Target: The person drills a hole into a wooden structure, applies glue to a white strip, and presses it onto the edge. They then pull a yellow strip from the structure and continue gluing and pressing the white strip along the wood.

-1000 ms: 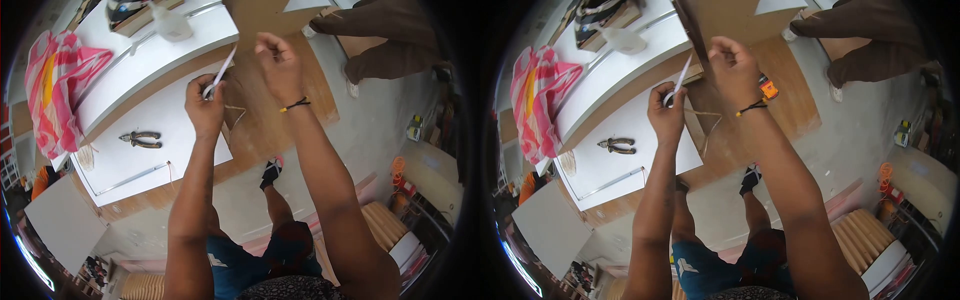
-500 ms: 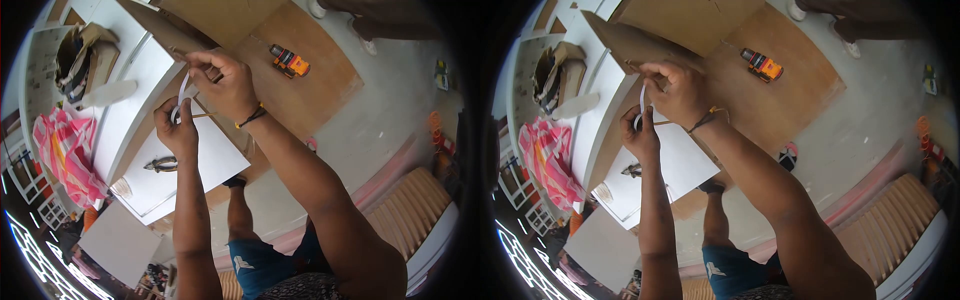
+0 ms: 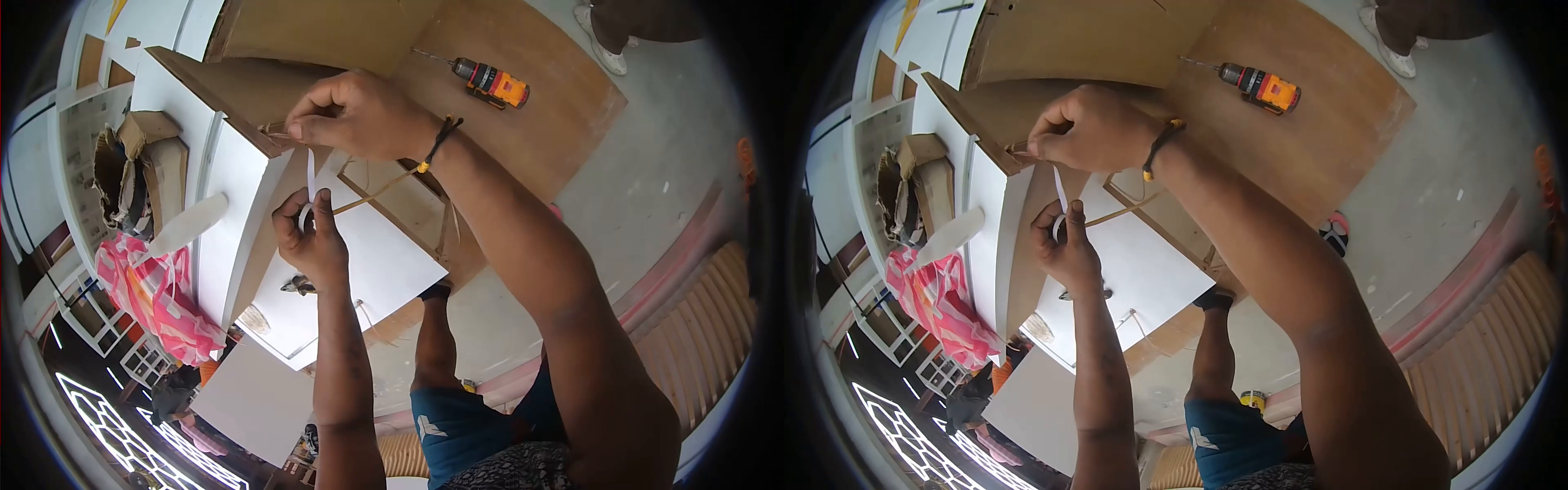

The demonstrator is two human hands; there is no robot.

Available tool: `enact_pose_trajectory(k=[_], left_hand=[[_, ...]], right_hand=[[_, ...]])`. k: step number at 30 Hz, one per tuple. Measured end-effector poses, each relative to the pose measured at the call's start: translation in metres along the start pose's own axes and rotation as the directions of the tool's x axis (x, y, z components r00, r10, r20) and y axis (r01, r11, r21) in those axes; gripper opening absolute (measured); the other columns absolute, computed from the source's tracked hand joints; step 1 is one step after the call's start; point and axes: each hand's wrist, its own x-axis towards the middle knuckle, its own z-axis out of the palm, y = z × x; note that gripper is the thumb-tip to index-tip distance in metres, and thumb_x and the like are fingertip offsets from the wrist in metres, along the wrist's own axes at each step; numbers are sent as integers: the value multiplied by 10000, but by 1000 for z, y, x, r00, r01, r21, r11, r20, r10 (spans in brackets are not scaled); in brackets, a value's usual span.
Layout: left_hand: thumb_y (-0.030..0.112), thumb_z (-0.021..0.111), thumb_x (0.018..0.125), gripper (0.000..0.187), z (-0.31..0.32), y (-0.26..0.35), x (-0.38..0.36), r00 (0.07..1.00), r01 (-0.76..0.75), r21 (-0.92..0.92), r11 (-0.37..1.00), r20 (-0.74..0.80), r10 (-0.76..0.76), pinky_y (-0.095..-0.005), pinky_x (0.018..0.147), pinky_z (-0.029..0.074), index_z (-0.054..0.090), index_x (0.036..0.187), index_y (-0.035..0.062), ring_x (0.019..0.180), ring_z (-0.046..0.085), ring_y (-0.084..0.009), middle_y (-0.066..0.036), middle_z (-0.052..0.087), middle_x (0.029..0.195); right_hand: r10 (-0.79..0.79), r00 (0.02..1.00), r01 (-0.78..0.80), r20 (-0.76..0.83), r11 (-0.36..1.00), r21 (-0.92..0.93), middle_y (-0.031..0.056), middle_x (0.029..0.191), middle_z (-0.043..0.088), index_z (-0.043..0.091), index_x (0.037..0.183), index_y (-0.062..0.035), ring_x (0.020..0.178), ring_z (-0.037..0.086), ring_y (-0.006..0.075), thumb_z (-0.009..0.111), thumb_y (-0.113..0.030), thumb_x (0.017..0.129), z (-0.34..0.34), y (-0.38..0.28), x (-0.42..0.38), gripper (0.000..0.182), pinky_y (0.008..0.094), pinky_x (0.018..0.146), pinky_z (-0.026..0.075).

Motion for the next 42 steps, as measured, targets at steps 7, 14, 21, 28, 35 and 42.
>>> enact_pose_trajectory(k=[7, 14, 21, 28, 35, 42], left_hand=[[19, 764, 902, 206, 4, -2, 1, 999, 47, -69, 996, -12, -48, -269, 783, 556, 614, 1040, -10, 855, 641, -133, -66, 649, 1013], [4, 727, 926, 173, 1, -6, 8, 998, 4, -67, 998, -63, -8, -282, 787, 565, 616, 1058, -7, 878, 644, -145, -85, 638, 1073], [33, 743, 922, 202, -4, 1, 9, 996, 37, -21, 999, -86, -39, -275, 784, 550, 615, 1071, -18, 900, 661, -148, -93, 664, 1037], [17, 735, 922, 193, -9, 4, 14, 995, 72, 4, 997, -75, -72, -301, 834, 551, 611, 1051, -54, 904, 660, -168, -125, 669, 1052], [10, 709, 936, 148, -13, 5, 19, 996, 38, 80, 996, -82, -31, -271, 794, 543, 624, 1038, -58, 877, 665, -160, -117, 691, 1008], [2, 666, 952, 129, -2, 11, 20, 998, 3, 3, 1000, -62, -3, -257, 784, 517, 630, 1061, -58, 883, 651, -148, -104, 684, 1017]], right_hand=[[137, 990, -134, 40, 989, -66, 67, 884, 763, 764, 960, -26, 807, 691, 124, 719, -287, 897, 1, -18, 10, 272, 286, 753, 539], [230, 972, -231, -52, 973, -15, 51, 864, 761, 760, 933, -13, 768, 680, 91, 756, -271, 899, 14, -22, 12, 261, 253, 728, 539], [153, 939, -30, -310, 930, 368, 90, 806, 759, 764, 864, -23, 705, 688, 123, 794, -184, 834, 47, 6, 5, 166, 289, 679, 544], [118, 904, 83, -411, 894, 439, 90, 927, 753, 725, 1016, 11, 857, 718, 134, 686, -131, 942, 63, 14, -14, 165, 281, 777, 569], [-103, 815, 173, -570, 982, 70, 108, 1014, 739, 729, 1094, -46, 930, 737, 207, 696, -93, 914, 78, 17, -37, 189, 309, 798, 571], [-151, 765, 268, -627, 959, 96, 100, 990, 724, 729, 1106, -65, 896, 734, 219, 737, -44, 859, 90, 19, -33, 248, 327, 782, 576]])
